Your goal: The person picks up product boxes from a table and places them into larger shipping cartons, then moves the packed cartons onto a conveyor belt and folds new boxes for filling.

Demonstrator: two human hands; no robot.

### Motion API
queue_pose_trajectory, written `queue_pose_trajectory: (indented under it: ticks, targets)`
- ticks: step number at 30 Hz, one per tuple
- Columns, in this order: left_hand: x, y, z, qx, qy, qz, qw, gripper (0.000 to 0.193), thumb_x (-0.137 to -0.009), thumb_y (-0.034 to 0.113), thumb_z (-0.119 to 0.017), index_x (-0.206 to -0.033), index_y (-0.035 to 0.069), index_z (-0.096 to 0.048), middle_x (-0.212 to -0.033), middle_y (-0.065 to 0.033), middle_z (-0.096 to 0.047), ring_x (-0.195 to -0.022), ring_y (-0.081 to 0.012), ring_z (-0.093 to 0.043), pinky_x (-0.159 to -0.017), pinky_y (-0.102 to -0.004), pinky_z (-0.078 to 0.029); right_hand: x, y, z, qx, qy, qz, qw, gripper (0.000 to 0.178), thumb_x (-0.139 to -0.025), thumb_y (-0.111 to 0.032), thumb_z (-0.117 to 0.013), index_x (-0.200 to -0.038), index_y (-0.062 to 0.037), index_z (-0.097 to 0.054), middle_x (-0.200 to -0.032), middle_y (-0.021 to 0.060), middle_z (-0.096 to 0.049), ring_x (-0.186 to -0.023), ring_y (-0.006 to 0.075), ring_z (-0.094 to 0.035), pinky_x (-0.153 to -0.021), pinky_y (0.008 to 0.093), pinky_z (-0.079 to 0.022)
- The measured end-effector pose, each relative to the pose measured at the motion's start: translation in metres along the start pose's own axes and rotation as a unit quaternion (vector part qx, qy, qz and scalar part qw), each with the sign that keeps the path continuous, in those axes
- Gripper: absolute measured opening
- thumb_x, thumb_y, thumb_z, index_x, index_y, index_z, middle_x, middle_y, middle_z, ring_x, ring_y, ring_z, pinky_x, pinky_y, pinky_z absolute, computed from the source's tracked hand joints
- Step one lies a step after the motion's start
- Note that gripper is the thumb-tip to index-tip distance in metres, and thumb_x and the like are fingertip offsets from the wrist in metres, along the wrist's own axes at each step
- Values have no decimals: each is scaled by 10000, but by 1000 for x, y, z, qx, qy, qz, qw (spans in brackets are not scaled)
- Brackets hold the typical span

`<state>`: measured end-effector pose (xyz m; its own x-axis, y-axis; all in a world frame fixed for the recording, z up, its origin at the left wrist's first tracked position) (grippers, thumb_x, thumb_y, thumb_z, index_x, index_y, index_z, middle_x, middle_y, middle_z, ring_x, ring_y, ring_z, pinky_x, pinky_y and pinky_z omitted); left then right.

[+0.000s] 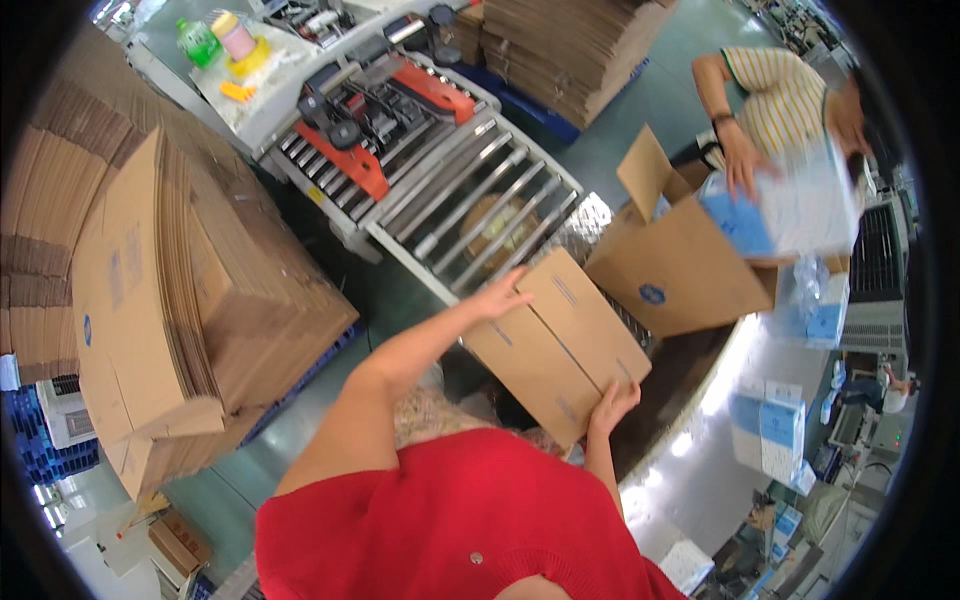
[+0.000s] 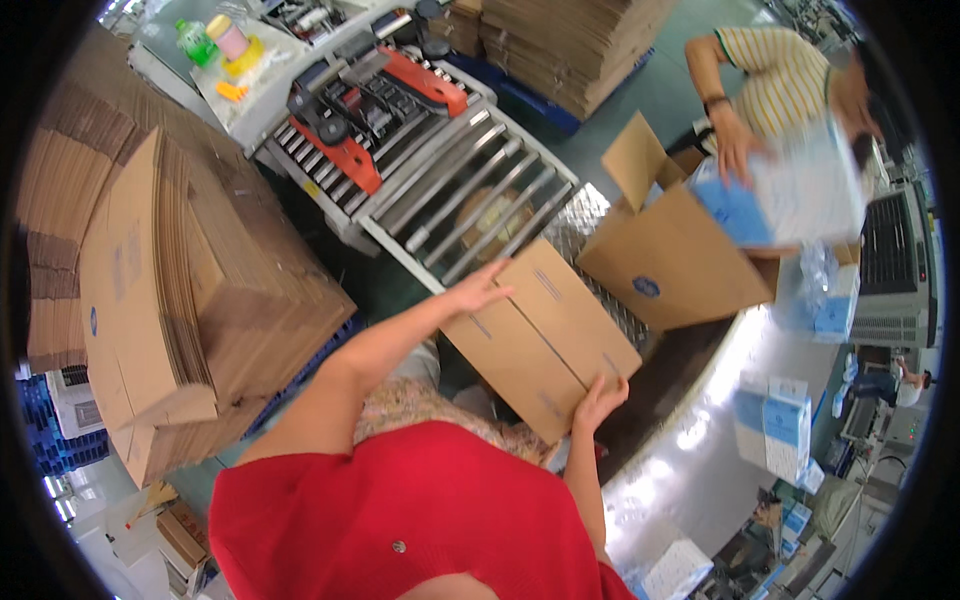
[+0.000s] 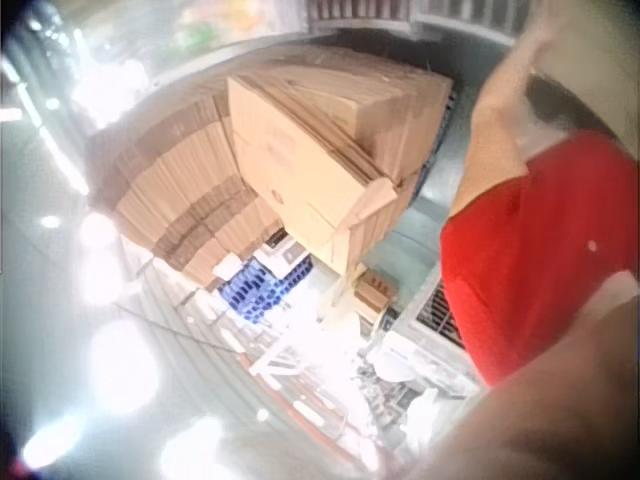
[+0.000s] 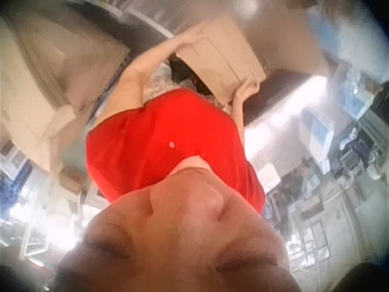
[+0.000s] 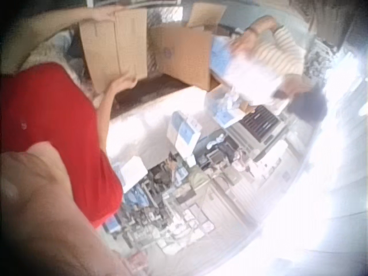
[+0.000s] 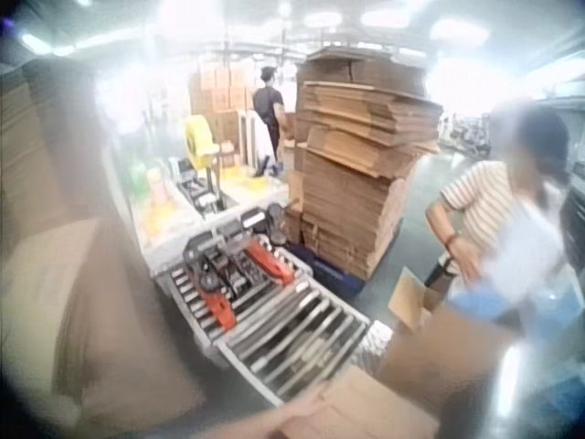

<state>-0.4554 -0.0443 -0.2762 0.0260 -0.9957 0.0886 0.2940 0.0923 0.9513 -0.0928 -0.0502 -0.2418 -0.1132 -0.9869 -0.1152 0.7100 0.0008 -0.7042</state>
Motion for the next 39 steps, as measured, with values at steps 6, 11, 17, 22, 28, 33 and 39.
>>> queue_pose_trajectory:
  ticks: [6,11,17,22,28,33,39]
  targets:
    - [-104,2,108,-16,-107,-5,994,752,-859,429,-630,-1402,12,-319,-1371,-228,-426,-1252,-309,-449,-1010,-354,-384,-4,-92,-77,-115,-9,-93,989,724,-970,-307,-462,-1438,86,-74,-1491,283,-154,-1377,367,-212,-1124,401,-177]
    - [-177,-9,219,-105,-48,10,993,696,-833,400,-653,-1343,0,-401,-1284,-217,-498,-1175,-327,-504,-993,-368,-398,-83,-158,-173,-36,-32,-17,999,748,-971,-318,-445,-1428,115,-42,-1493,308,-122,-1389,394,-169,-1137,414,-154]
    - [-187,16,311,-408,176,-77,893,511,-900,331,-509,-1349,101,-428,-1367,-163,-433,-1300,-317,-369,-1075,-428,-285,-140,-243,-263,-38,-71,-5,997,755,-964,-325,-455,-1430,106,-46,-1460,339,-162,-1342,447,-224,-1115,434,-202]
    - [-189,0,332,-571,167,-86,799,537,-939,324,-389,-1392,36,-371,-1477,-148,-314,-1390,-289,-244,-1137,-478,-153,-166,-297,-336,-45,-86,106,990,769,-955,-304,-486,-1427,109,-39,-1421,355,-216,-1291,459,-286,-1085,453,-246]
    - [-166,12,323,-526,141,-13,839,627,-938,382,-368,-1435,10,-279,-1518,-136,-241,-1419,-279,-169,-1156,-456,-97,-160,-361,-391,-78,-111,111,985,796,-950,-305,-493,-1418,123,-13,-1426,387,-159,-1308,494,-223,-1105,457,-202]
    - [-160,24,268,-456,119,-30,882,646,-912,377,-438,-1422,3,-307,-1512,-145,-251,-1417,-288,-176,-1153,-455,-118,-209,-335,-422,-216,-250,121,936,747,-929,-210,-515,-1456,51,-55,-1446,292,-249,-1289,339,-351,-1079,385,-280]
    - [-19,74,292,-420,289,-15,860,562,-733,239,-728,-1224,50,-531,-1374,-177,-399,-1317,-381,-306,-1069,-501,-274,-146,-318,-328,-253,-431,26,866,408,-938,-196,-549,-1305,-33,-474,-1068,55,-545,-907,117,-509,-736,258,-436]
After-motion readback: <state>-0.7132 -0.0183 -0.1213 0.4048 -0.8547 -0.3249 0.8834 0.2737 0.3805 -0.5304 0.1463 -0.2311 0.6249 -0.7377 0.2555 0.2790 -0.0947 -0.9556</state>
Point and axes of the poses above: each hand's wrist, its own x-axis away from the middle knuckle, its own z-axis out of the back of the hand, y = z × x, the point moved 1 cm from there along -x, towards the middle knuckle
